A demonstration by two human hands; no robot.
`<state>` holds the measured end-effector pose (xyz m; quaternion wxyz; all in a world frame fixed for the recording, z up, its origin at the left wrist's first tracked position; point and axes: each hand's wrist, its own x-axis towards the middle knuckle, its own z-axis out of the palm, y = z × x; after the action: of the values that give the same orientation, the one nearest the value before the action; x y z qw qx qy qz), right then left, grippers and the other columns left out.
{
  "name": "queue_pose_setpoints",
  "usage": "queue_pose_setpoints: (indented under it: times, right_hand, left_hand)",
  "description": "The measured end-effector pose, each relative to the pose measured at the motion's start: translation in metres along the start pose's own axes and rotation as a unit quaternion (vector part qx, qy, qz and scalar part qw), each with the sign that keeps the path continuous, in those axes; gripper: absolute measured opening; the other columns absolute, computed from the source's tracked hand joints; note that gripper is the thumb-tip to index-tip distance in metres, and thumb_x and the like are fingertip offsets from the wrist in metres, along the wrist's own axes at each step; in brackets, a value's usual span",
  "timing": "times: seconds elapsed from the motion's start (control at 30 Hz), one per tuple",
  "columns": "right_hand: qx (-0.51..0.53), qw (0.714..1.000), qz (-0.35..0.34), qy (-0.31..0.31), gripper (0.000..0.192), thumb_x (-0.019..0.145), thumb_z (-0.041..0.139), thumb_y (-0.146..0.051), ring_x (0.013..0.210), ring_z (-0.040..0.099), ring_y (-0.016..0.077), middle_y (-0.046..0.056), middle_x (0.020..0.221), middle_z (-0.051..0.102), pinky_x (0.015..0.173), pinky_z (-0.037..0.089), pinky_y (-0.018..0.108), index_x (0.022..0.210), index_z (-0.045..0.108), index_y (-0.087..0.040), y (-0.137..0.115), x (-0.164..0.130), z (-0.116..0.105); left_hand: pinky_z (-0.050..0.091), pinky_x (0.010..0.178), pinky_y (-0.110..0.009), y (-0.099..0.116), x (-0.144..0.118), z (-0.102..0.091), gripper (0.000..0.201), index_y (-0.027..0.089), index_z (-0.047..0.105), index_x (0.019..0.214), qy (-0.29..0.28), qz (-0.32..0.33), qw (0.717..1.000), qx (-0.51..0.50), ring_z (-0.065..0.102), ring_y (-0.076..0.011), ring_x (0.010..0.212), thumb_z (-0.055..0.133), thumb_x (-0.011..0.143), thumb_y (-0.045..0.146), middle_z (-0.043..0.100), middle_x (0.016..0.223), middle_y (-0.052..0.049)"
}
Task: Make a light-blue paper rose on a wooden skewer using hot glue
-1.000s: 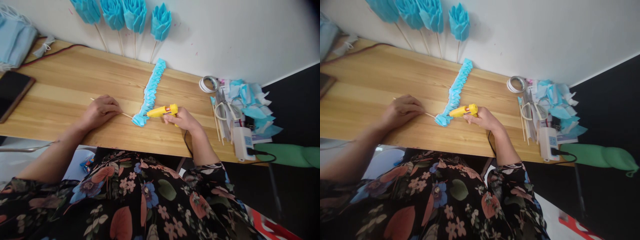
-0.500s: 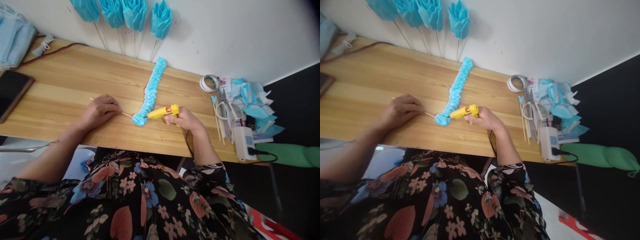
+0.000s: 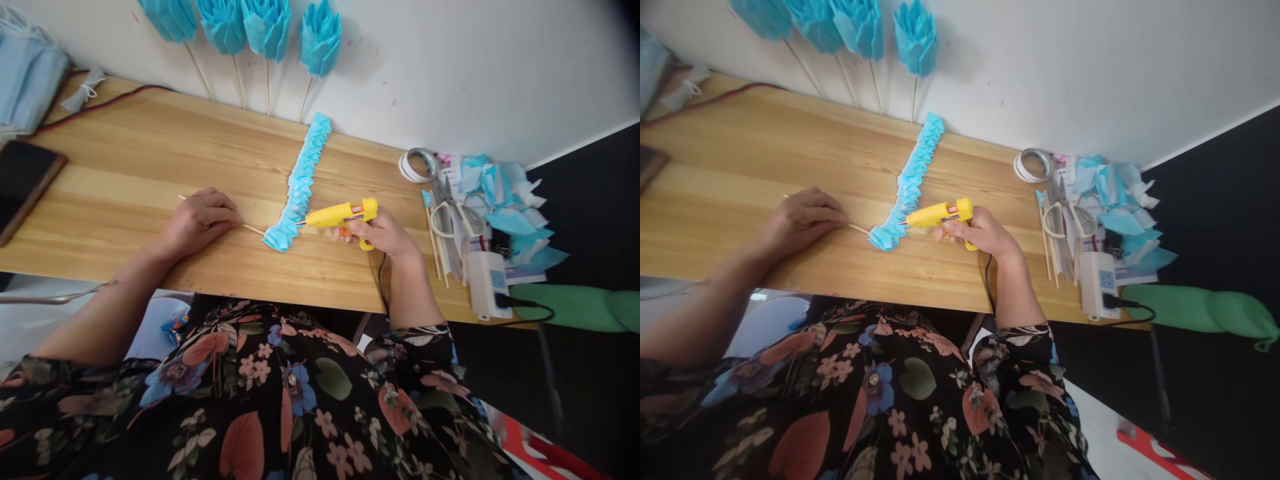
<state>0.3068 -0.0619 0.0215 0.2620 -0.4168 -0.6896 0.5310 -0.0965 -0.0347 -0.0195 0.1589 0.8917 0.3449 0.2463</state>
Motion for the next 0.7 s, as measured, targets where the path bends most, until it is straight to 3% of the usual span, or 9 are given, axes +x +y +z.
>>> queue_pose_setpoints:
  times: [0.4,0.7]
  right_hand:
    - [0.057,0.993,-0.008,0.101,0.058,0.086,0.074,-0.076,0.075,0.073,0.0158,0.008,0.088,0.082,0.059,0.055,0.025,0.095,0.076,-0.019,0.005,0.004,0.012]
    - [0.06,0.995,-0.006,0.074,0.062,0.085,0.072,-0.079,0.074,0.075,0.0167,0.009,0.087,0.083,0.063,0.059,0.027,0.086,0.077,-0.017,0.006,0.005,0.011]
  left_hand:
    - [0.05,0.085,-0.035,0.004,0.0,0.001,0.029,0.026,0.077,0.097,0.005,0.018,1.0,0.01,0.068,-0.0229,0.092,0.053,0.11,0.033,0.077,0.098,-0.006]
    - [0.054,0.081,-0.032,0.005,-0.001,0.002,0.026,0.024,0.078,0.095,0.013,0.025,1.0,-0.002,0.07,-0.0213,0.091,0.057,0.108,0.034,0.076,0.097,-0.007]
